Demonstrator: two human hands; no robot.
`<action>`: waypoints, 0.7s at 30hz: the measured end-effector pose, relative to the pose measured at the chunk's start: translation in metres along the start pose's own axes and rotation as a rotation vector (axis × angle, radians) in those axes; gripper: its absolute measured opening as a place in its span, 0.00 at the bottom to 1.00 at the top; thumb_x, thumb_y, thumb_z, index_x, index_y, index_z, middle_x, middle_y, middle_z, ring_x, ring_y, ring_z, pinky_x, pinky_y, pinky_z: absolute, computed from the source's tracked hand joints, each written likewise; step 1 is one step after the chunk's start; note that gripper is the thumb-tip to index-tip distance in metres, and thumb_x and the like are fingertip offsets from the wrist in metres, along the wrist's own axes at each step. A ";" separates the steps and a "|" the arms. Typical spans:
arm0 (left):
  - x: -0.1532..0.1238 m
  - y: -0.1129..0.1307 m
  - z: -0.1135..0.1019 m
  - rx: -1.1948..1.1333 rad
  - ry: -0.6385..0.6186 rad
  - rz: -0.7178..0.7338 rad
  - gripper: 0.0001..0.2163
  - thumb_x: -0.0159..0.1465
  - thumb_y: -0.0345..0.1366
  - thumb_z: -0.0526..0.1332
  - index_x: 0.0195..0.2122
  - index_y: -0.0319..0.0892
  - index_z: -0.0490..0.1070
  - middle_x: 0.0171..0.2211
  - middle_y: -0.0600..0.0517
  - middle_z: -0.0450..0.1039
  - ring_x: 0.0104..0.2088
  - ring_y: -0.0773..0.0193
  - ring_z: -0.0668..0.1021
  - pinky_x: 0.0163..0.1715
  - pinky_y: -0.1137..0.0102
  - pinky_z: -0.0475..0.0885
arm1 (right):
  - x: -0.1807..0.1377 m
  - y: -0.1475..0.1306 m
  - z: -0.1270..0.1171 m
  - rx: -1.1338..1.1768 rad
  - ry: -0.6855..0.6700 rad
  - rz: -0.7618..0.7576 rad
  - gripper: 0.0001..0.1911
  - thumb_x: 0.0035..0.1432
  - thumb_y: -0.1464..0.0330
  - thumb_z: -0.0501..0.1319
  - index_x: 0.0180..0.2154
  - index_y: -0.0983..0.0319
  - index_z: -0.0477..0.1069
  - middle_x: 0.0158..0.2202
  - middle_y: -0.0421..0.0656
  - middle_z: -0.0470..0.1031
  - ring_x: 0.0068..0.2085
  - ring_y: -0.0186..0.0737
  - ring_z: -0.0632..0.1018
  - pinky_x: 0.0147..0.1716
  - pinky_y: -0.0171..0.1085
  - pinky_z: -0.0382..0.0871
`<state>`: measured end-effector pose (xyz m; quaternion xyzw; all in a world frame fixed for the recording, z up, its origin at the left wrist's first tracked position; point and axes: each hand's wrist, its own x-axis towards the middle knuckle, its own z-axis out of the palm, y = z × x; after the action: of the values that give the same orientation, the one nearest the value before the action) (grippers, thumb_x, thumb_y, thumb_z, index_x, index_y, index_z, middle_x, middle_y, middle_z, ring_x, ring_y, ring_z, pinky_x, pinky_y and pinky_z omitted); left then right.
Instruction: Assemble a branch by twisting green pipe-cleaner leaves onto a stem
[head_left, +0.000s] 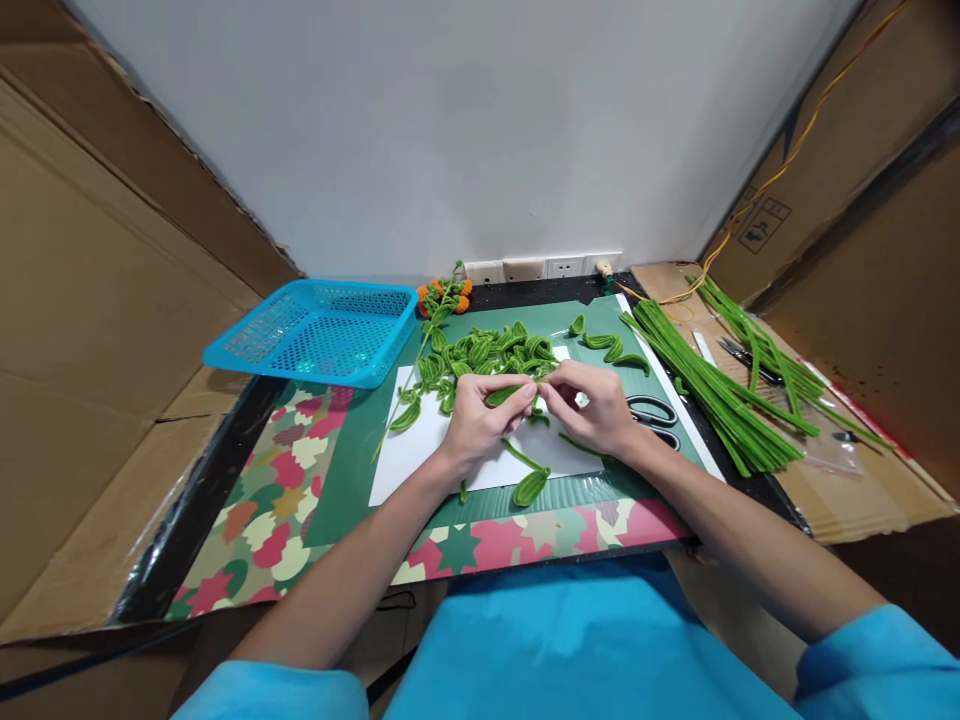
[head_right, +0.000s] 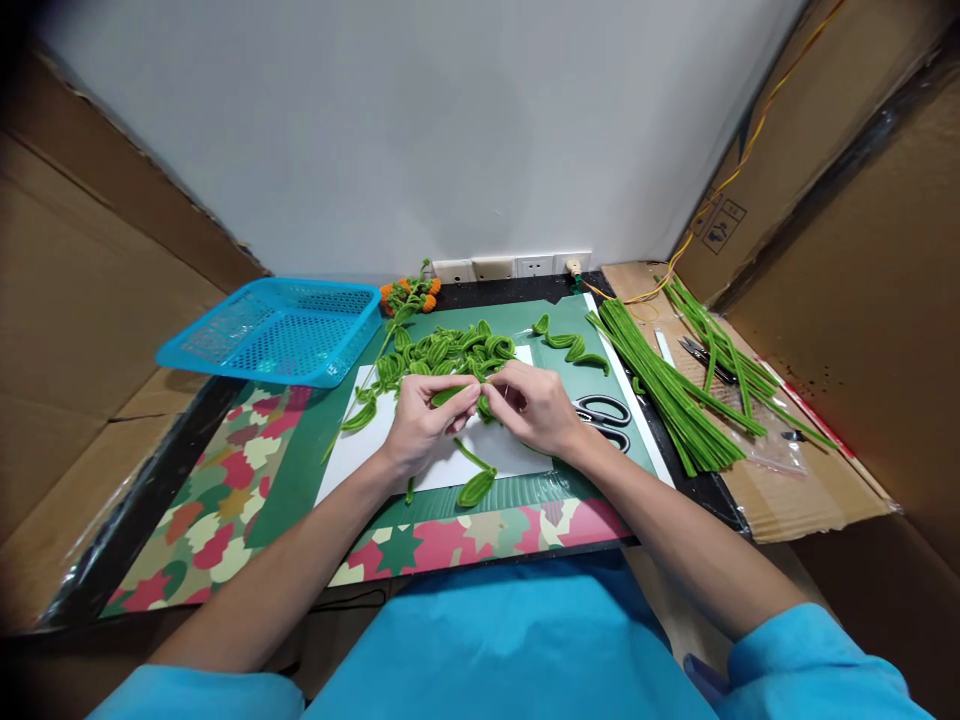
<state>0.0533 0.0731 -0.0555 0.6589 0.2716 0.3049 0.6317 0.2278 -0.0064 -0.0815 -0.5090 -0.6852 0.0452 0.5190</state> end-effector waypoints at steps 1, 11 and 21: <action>-0.001 0.002 0.000 0.057 0.014 0.049 0.15 0.62 0.46 0.72 0.28 0.38 0.81 0.21 0.53 0.71 0.19 0.71 0.67 0.18 0.73 0.60 | 0.001 -0.002 0.000 0.057 -0.004 0.054 0.11 0.71 0.65 0.60 0.34 0.60 0.75 0.26 0.39 0.73 0.25 0.35 0.71 0.26 0.35 0.65; 0.003 -0.001 -0.008 0.410 0.064 0.404 0.10 0.66 0.38 0.68 0.30 0.39 0.83 0.27 0.48 0.81 0.28 0.62 0.80 0.30 0.71 0.74 | 0.011 0.000 0.007 0.813 -0.128 0.592 0.21 0.59 0.52 0.70 0.28 0.63 0.73 0.20 0.33 0.62 0.20 0.28 0.60 0.18 0.31 0.50; 0.012 -0.019 -0.029 0.989 -0.102 1.001 0.10 0.69 0.25 0.60 0.46 0.39 0.80 0.34 0.46 0.82 0.31 0.63 0.81 0.29 0.72 0.74 | 0.016 -0.002 0.000 1.145 -0.279 1.013 0.15 0.54 0.63 0.71 0.26 0.64 0.70 0.18 0.30 0.57 0.17 0.23 0.48 0.15 0.30 0.41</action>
<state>0.0398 0.1021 -0.0737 0.9280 0.0125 0.3684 0.0538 0.2273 0.0047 -0.0702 -0.4025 -0.2978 0.6874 0.5261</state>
